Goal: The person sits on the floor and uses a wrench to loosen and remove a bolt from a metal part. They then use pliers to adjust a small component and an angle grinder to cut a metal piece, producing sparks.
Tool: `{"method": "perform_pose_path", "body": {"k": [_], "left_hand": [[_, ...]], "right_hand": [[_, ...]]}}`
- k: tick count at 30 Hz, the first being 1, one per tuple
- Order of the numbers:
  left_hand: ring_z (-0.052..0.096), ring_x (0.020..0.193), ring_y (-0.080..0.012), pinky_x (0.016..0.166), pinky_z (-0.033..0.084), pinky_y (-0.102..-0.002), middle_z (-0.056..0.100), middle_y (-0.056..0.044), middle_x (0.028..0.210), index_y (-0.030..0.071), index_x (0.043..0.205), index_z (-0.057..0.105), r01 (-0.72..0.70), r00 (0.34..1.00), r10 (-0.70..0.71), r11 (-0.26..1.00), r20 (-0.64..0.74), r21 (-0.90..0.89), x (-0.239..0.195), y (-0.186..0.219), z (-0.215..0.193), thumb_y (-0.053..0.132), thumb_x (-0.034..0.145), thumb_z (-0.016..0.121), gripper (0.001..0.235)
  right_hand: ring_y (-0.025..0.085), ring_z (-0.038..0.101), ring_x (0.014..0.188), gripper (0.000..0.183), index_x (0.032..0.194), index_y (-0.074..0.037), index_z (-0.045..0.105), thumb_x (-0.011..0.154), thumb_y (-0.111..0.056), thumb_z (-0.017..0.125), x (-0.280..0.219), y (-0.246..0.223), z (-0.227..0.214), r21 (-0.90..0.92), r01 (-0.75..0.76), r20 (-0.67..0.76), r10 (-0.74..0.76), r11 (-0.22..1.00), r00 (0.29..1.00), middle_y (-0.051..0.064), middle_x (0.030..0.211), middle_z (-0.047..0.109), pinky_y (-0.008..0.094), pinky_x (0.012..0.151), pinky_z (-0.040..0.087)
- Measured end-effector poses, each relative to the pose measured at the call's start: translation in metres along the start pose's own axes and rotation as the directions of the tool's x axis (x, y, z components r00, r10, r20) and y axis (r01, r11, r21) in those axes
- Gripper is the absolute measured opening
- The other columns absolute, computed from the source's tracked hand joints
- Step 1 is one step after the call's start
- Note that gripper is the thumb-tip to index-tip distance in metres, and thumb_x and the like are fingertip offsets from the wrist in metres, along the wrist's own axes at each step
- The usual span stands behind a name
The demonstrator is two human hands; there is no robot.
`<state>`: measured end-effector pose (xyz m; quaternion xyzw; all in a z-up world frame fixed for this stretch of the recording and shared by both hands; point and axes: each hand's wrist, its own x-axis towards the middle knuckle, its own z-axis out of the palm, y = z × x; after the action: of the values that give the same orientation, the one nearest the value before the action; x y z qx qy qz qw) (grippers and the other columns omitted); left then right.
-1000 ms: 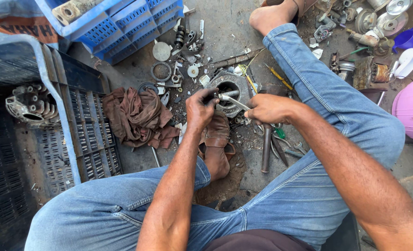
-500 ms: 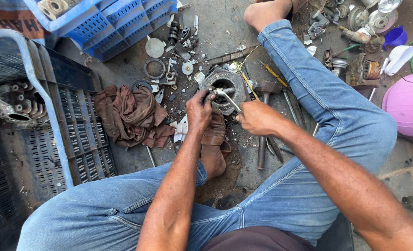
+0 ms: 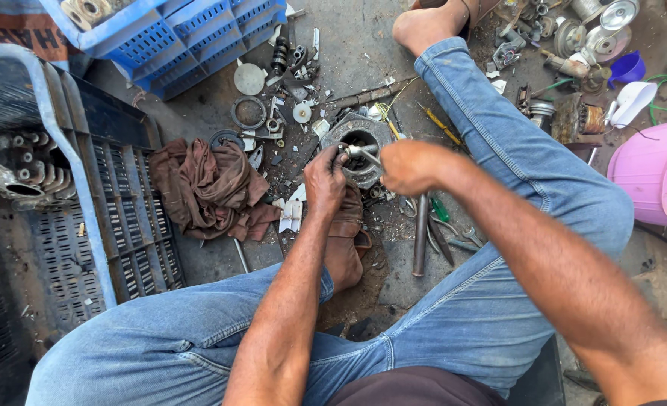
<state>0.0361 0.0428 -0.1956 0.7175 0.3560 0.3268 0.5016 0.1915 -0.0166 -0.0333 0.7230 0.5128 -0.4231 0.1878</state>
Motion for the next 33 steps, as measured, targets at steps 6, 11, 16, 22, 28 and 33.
{"method": "perform_pose_path", "body": {"k": [6, 11, 16, 22, 28, 33], "left_hand": [[0.073, 0.083, -0.0329, 0.073, 0.056, -0.043, 0.074, -0.018, 0.094, 0.001, 0.109, 0.072, 0.050, 0.998, -0.049, 0.999, -0.046, 0.022, -0.004, -0.001, 0.004, 0.008, 0.097, 0.066, 0.016], [0.074, 0.079, -0.0285, 0.069, 0.055, -0.043, 0.075, -0.016, 0.091, 0.004, 0.107, 0.074, 0.131, 0.991, -0.131, 0.991, -0.008, 0.037, 0.000, 0.003, 0.001, 0.011, 0.098, 0.065, 0.014], [0.073, 0.076, -0.0258, 0.066, 0.055, -0.043, 0.075, -0.016, 0.089, 0.004, 0.106, 0.074, 0.133, 0.991, -0.133, 0.991, 0.000, 0.032, -0.002, 0.005, -0.001, 0.012, 0.098, 0.064, 0.014], [0.074, 0.078, -0.0290, 0.068, 0.055, -0.043, 0.075, -0.018, 0.089, 0.004, 0.108, 0.074, 0.149, 0.988, -0.148, 0.988, -0.035, 0.038, -0.004, 0.007, 0.000, 0.011, 0.098, 0.065, 0.014], [0.076, 0.087, -0.0314, 0.076, 0.057, -0.040, 0.074, -0.021, 0.095, 0.003, 0.115, 0.072, 0.126, 0.989, -0.127, 0.992, -0.080, -0.026, -0.005, 0.001, -0.006, 0.009, 0.096, 0.066, 0.021], [0.077, 0.083, -0.0290, 0.073, 0.057, -0.039, 0.076, -0.019, 0.093, 0.005, 0.113, 0.073, 0.190, 0.981, -0.192, 0.980, -0.038, -0.068, 0.000, 0.006, -0.004, 0.011, 0.097, 0.066, 0.018]], "right_hand": [[0.045, 0.069, 0.075, 0.036, 0.079, 0.007, 0.067, 0.094, -0.024, 0.057, -0.011, 0.000, 0.061, 0.117, 0.081, -0.297, -0.043, 0.990, 0.954, 0.029, 0.078, 0.069, 0.054, 0.075, 0.056], [0.030, 0.065, 0.059, 0.026, 0.094, 0.002, 0.062, 0.099, -0.022, 0.055, -0.015, -0.008, 0.093, 0.168, -0.034, -0.347, 0.091, 0.985, 0.933, 0.013, 0.068, 0.063, 0.047, 0.056, 0.056], [0.016, 0.053, 0.046, 0.024, 0.098, 0.000, 0.061, 0.104, -0.021, 0.050, -0.018, -0.007, 0.106, 0.181, -0.070, -0.324, 0.127, 0.981, 0.938, 0.002, 0.060, 0.055, 0.039, 0.045, 0.051], [0.024, 0.060, 0.047, 0.022, 0.101, 0.000, 0.060, 0.103, -0.020, 0.050, -0.014, -0.028, 0.121, 0.166, -0.115, -0.414, 0.175, 0.979, 0.893, 0.009, 0.059, 0.061, 0.043, 0.045, 0.054], [0.037, 0.068, 0.054, 0.033, 0.120, 0.006, 0.060, 0.100, -0.020, 0.055, -0.004, -0.044, 0.151, 0.129, -0.066, -0.642, 0.134, 0.989, 0.755, 0.019, 0.063, 0.068, 0.051, 0.053, 0.055], [0.037, 0.065, 0.050, 0.044, 0.133, 0.009, 0.056, 0.100, -0.019, 0.056, 0.001, -0.032, 0.156, 0.090, 0.007, -0.746, 0.063, 0.996, 0.662, 0.020, 0.068, 0.068, 0.049, 0.047, 0.054]]}}
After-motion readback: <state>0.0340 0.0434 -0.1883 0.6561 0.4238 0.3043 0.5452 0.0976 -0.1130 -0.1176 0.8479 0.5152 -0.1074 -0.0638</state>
